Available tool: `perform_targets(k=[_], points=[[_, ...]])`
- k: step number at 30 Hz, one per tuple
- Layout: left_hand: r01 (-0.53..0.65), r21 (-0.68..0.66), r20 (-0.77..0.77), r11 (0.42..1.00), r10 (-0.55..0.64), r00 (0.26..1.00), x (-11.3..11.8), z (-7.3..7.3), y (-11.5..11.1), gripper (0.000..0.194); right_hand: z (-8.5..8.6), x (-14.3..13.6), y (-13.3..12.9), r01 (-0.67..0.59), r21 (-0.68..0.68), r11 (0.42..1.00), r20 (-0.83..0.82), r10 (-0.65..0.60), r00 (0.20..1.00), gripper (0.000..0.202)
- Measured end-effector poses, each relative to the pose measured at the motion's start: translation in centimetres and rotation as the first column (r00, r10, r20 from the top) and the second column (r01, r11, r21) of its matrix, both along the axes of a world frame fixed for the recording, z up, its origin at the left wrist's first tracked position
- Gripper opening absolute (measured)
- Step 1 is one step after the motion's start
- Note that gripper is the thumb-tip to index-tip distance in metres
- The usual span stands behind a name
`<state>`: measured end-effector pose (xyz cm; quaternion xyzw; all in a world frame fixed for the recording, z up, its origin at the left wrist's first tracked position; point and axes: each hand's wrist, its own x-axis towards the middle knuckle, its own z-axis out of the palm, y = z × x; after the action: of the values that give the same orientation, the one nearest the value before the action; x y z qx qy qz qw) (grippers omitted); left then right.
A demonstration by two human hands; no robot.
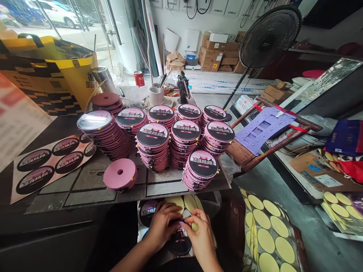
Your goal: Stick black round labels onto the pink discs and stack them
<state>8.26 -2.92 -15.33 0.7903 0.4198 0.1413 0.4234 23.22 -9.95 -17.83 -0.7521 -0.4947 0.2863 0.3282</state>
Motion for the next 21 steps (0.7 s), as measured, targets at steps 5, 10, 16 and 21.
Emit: perform_targets(k=[5, 10, 16, 21], points=[[-0.034, 0.001, 0.005, 0.999, 0.034, 0.999, 0.2, -0.3, 0.3, 0.031, 0.2, -0.5, 0.2, 0.022, 0.019, 1.0, 0.041, -0.023, 0.999, 0.007], [-0.062, 0.0, 0.008, 0.998, 0.062, 0.998, 0.4, -0.3, 0.2, 0.026, 0.5, -0.7, 0.3, 0.011, 0.048, 0.999, 0.092, -0.016, 0.996, 0.008], [-0.07, 0.008, 0.009, 0.998, 0.07, 0.998, 0.2, -0.1, -0.2, 0.026, 0.7, -1.0, -0.1, -0.061, 0.115, 0.991, 0.147, 0.043, 0.988, 0.019], [-0.02, 0.001, 0.014, 1.0, 0.02, 1.0, -0.2, 0.2, 0.0, 0.02, 1.0, -1.3, -0.5, -0.12, 0.166, 0.979, 0.176, 0.091, 0.98, 0.029]])
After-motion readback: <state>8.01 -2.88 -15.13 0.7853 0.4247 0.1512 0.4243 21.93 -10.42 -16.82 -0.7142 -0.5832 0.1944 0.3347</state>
